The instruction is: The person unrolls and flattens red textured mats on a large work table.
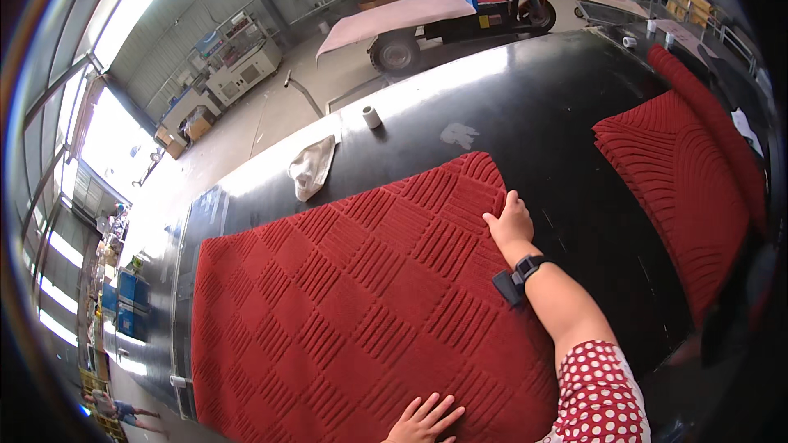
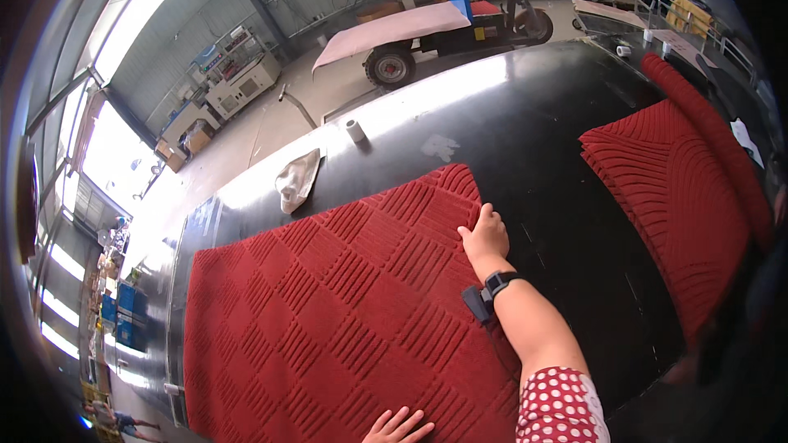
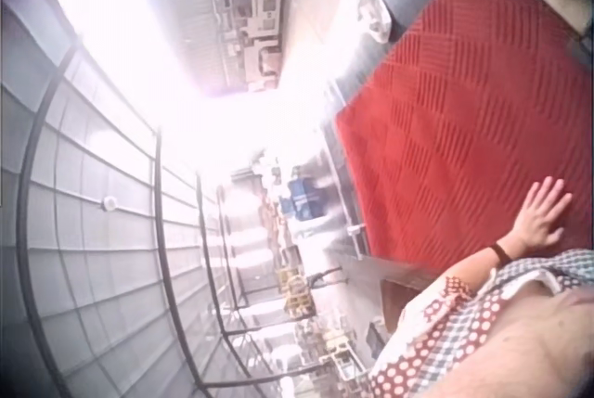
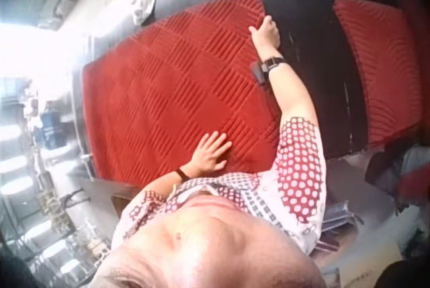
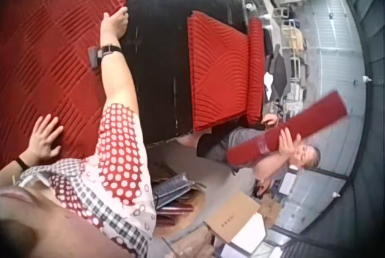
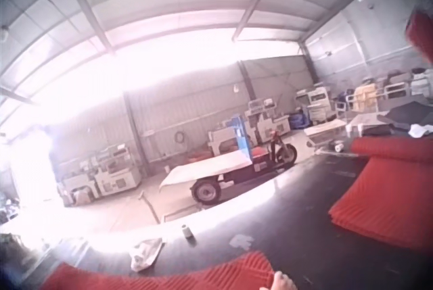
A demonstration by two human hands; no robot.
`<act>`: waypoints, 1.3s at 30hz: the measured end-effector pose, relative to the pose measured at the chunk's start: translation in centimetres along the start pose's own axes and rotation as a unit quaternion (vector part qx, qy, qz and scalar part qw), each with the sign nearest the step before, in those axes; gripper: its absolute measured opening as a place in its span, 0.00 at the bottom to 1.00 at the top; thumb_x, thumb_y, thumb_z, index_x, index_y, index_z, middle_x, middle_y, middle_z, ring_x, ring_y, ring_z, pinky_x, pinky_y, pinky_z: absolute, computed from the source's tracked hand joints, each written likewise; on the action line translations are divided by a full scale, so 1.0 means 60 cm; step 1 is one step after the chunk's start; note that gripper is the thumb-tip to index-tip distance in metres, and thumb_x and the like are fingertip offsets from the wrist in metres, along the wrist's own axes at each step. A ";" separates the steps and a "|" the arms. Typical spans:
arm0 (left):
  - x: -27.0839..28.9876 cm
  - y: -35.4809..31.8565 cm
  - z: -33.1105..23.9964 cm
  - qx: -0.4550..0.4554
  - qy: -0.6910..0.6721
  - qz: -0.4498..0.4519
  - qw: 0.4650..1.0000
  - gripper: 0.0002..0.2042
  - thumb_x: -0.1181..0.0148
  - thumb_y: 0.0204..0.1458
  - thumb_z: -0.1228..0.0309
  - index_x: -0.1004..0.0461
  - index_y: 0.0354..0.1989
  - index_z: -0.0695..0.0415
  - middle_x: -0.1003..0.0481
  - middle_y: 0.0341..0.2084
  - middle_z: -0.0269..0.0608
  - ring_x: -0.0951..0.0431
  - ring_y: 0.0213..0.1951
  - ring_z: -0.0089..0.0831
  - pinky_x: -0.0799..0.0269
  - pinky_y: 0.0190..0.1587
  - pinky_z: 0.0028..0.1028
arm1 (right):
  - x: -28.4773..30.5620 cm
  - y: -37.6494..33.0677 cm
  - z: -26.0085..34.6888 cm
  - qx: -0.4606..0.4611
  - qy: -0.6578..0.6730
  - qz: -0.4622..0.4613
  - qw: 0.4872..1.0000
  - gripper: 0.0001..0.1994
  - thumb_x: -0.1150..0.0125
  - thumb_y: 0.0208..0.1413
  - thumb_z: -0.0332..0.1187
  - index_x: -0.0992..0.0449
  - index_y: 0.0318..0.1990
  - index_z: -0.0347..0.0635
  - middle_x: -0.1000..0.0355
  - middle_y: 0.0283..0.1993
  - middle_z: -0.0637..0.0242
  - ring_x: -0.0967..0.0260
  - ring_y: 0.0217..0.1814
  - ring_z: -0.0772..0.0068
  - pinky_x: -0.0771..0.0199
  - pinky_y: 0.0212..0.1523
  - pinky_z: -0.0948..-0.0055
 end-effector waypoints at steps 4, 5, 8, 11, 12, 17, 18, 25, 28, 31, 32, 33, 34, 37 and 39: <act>0.002 0.014 0.007 -0.002 0.013 0.003 1.000 0.34 0.41 0.49 0.50 0.34 0.66 0.46 0.42 0.70 0.44 0.47 0.71 0.47 0.54 0.70 0.51 | 0.007 0.016 -0.014 -0.056 0.017 0.054 0.997 0.31 0.26 0.46 0.44 0.38 0.53 0.45 0.28 0.51 0.51 0.28 0.55 0.48 0.24 0.53 0.55; 0.005 0.014 0.007 -0.010 0.007 -0.007 1.000 0.33 0.41 0.49 0.50 0.33 0.66 0.46 0.41 0.69 0.44 0.45 0.70 0.47 0.52 0.69 0.51 | 0.010 0.022 -0.012 -0.068 0.012 0.071 0.995 0.32 0.26 0.46 0.44 0.38 0.53 0.45 0.28 0.52 0.51 0.28 0.55 0.48 0.24 0.53 0.55; 0.027 0.051 0.022 -0.045 -0.052 0.020 0.997 0.30 0.38 0.51 0.54 0.30 0.62 0.52 0.35 0.63 0.52 0.38 0.64 0.54 0.43 0.65 0.50 | 0.000 0.015 -0.004 -0.047 0.003 0.075 0.996 0.32 0.26 0.47 0.46 0.39 0.54 0.46 0.28 0.52 0.51 0.27 0.54 0.48 0.23 0.51 0.54; 0.092 0.184 0.059 -0.122 -0.030 -0.106 0.986 0.34 0.31 0.42 0.64 0.31 0.63 0.48 0.36 0.64 0.46 0.36 0.64 0.49 0.39 0.62 0.48 | -0.008 0.013 -0.012 -0.031 0.008 0.062 0.998 0.32 0.27 0.48 0.47 0.39 0.55 0.48 0.28 0.50 0.49 0.26 0.53 0.48 0.23 0.50 0.54; 0.122 0.244 0.069 -0.128 -0.010 -0.122 0.984 0.37 0.32 0.42 0.68 0.35 0.66 0.51 0.38 0.65 0.48 0.39 0.66 0.52 0.42 0.65 0.49 | -0.001 0.010 -0.015 -0.029 0.001 0.062 0.998 0.32 0.28 0.49 0.47 0.39 0.56 0.48 0.28 0.50 0.50 0.26 0.52 0.48 0.23 0.50 0.54; 0.165 0.585 0.150 -0.062 0.059 -0.177 0.980 0.31 0.44 0.55 0.65 0.43 0.69 0.55 0.46 0.70 0.53 0.49 0.71 0.57 0.50 0.69 0.52 | -0.004 0.016 -0.035 -0.025 0.009 0.032 0.999 0.30 0.29 0.49 0.48 0.38 0.55 0.49 0.27 0.48 0.48 0.25 0.50 0.46 0.22 0.47 0.54; 0.162 0.635 0.178 -0.032 0.058 -0.189 0.980 0.30 0.48 0.58 0.64 0.43 0.70 0.55 0.46 0.71 0.52 0.51 0.71 0.57 0.51 0.70 0.52 | -0.010 0.015 -0.034 -0.016 0.007 0.022 1.000 0.29 0.29 0.49 0.47 0.37 0.53 0.49 0.27 0.47 0.47 0.24 0.48 0.46 0.21 0.46 0.53; 0.080 0.779 0.258 0.099 0.134 -0.072 0.983 0.29 0.60 0.63 0.48 0.45 0.72 0.41 0.52 0.74 0.42 0.54 0.73 0.50 0.60 0.72 0.51 | -0.033 0.033 -0.081 -0.016 0.067 0.030 0.997 0.27 0.33 0.51 0.42 0.36 0.52 0.35 0.27 0.46 0.41 0.24 0.48 0.42 0.22 0.48 0.50; 0.088 0.769 0.258 0.089 0.110 -0.091 0.986 0.30 0.57 0.61 0.47 0.45 0.72 0.41 0.51 0.74 0.41 0.54 0.73 0.49 0.63 0.73 0.49 | 0.036 -0.030 -0.107 -0.015 0.141 0.168 0.976 0.39 0.30 0.44 0.47 0.35 0.55 0.22 0.26 0.46 0.34 0.25 0.49 0.41 0.24 0.50 0.55; 0.088 0.761 0.252 0.100 0.125 -0.112 0.981 0.32 0.55 0.59 0.46 0.44 0.72 0.42 0.49 0.73 0.39 0.54 0.73 0.48 0.63 0.73 0.48 | 0.095 -0.191 -0.185 -0.024 0.121 0.265 0.956 0.33 0.29 0.42 0.55 0.25 0.42 0.29 0.24 0.39 0.40 0.23 0.43 0.47 0.24 0.43 0.58; 0.083 0.763 0.250 0.103 0.120 -0.108 0.981 0.32 0.54 0.59 0.46 0.44 0.72 0.42 0.50 0.73 0.39 0.54 0.73 0.48 0.62 0.73 0.48 | 0.129 -0.260 -0.209 -0.025 0.136 0.284 0.949 0.33 0.29 0.41 0.58 0.26 0.36 0.30 0.24 0.35 0.43 0.24 0.40 0.48 0.25 0.40 0.57; 0.079 0.770 0.243 0.100 0.121 -0.106 0.982 0.32 0.54 0.59 0.46 0.44 0.72 0.42 0.50 0.73 0.39 0.54 0.73 0.48 0.62 0.73 0.48 | 0.152 -0.330 -0.245 -0.022 0.116 0.286 0.951 0.34 0.29 0.41 0.60 0.26 0.36 0.31 0.25 0.34 0.44 0.24 0.38 0.49 0.26 0.39 0.58; 0.079 0.771 0.240 0.100 0.125 -0.104 0.982 0.32 0.54 0.59 0.45 0.44 0.72 0.42 0.50 0.73 0.39 0.54 0.73 0.48 0.61 0.73 0.48 | 0.183 -0.397 -0.266 -0.060 0.140 0.311 0.938 0.35 0.29 0.41 0.62 0.26 0.38 0.32 0.24 0.35 0.45 0.24 0.39 0.47 0.26 0.40 0.57; 0.088 0.762 0.251 0.105 0.124 -0.090 0.983 0.33 0.56 0.60 0.44 0.46 0.72 0.41 0.51 0.74 0.40 0.54 0.73 0.48 0.61 0.72 0.49 | 0.250 -0.554 -0.306 -0.147 0.075 0.328 0.930 0.36 0.30 0.42 0.64 0.25 0.42 0.36 0.22 0.38 0.46 0.23 0.43 0.46 0.25 0.44 0.58; 0.098 0.751 0.255 0.113 0.127 -0.075 0.983 0.33 0.57 0.60 0.44 0.47 0.73 0.41 0.52 0.74 0.41 0.54 0.73 0.49 0.60 0.72 0.49 | 0.272 -0.629 -0.325 -0.223 0.086 0.302 0.923 0.37 0.30 0.41 0.65 0.25 0.45 0.38 0.22 0.41 0.48 0.23 0.46 0.48 0.24 0.48 0.60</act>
Point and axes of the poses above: each hand's wrist, its own y-axis towards the middle knuckle, its own x-axis out of the back of the hand, z = x × y, the point moved 5 cm from there along y, towards the middle knuckle
